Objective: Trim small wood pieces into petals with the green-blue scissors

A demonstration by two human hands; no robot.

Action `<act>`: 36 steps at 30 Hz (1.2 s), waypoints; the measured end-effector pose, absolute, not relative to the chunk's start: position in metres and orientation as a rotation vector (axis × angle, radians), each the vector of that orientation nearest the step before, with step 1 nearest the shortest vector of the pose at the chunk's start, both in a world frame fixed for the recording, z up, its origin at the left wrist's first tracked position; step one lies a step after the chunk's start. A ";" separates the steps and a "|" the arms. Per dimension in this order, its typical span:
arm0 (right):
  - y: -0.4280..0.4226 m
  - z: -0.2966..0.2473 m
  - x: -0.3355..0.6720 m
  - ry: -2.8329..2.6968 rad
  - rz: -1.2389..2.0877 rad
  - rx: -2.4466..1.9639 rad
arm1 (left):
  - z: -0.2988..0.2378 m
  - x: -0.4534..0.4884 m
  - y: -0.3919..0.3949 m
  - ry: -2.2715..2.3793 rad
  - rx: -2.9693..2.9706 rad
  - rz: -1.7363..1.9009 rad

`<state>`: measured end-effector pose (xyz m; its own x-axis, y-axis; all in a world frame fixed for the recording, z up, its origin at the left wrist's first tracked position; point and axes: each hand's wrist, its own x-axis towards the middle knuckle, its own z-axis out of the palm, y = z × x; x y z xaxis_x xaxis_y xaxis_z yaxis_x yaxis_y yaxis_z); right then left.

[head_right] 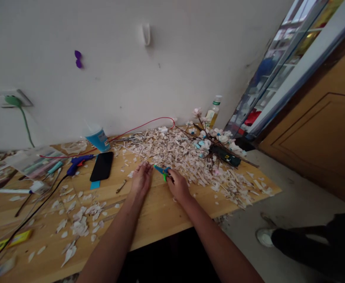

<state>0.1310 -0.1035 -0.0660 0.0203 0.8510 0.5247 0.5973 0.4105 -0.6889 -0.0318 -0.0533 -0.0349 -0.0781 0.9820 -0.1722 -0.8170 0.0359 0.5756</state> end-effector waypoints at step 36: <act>-0.096 -0.058 0.129 -1.796 0.497 -1.585 | -0.041 -0.014 -0.060 0.801 0.698 1.581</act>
<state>0.1286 -0.0955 -0.0576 -0.0262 0.9710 0.2377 0.7109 0.1853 -0.6785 -0.0137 -0.0596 -0.0405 -0.1498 0.9887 0.0067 -0.5799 -0.0933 0.8094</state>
